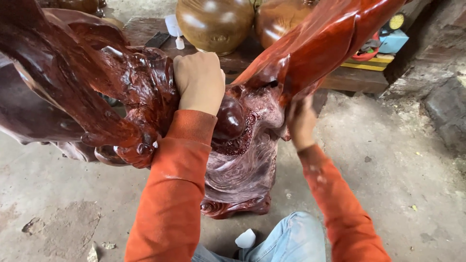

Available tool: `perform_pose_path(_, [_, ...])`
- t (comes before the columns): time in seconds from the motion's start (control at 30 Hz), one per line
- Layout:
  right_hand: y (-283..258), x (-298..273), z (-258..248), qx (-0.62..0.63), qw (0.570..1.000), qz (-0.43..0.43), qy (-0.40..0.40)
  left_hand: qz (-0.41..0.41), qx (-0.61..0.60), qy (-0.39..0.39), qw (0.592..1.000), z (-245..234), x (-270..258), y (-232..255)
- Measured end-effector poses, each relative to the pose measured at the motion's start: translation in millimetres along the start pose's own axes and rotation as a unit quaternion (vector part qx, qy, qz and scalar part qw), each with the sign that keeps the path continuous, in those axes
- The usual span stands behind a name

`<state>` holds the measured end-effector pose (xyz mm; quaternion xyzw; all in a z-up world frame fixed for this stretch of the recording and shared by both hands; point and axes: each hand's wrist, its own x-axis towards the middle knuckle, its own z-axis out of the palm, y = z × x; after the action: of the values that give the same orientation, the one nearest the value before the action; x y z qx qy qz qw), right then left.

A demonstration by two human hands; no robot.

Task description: Sanding a large, intricately carved wooden sculpture by hand using sandpaper to smooth the surface.

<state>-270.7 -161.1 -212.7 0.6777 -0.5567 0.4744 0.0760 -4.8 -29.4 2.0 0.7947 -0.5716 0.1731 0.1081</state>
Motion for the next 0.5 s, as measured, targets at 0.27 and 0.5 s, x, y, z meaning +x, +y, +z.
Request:
perform_pose_path(0.27, [8, 44, -16, 0.006, 0.998, 0.001, 0.063, -0.001, 0.006, 0.006, 1.000, 0, -1, -1])
perform_pose_path(0.5, [6, -13, -14, 0.014, 0.997, -0.019, -0.071, -0.006, 0.022, 0.002, 1.000, 7, 5, 0])
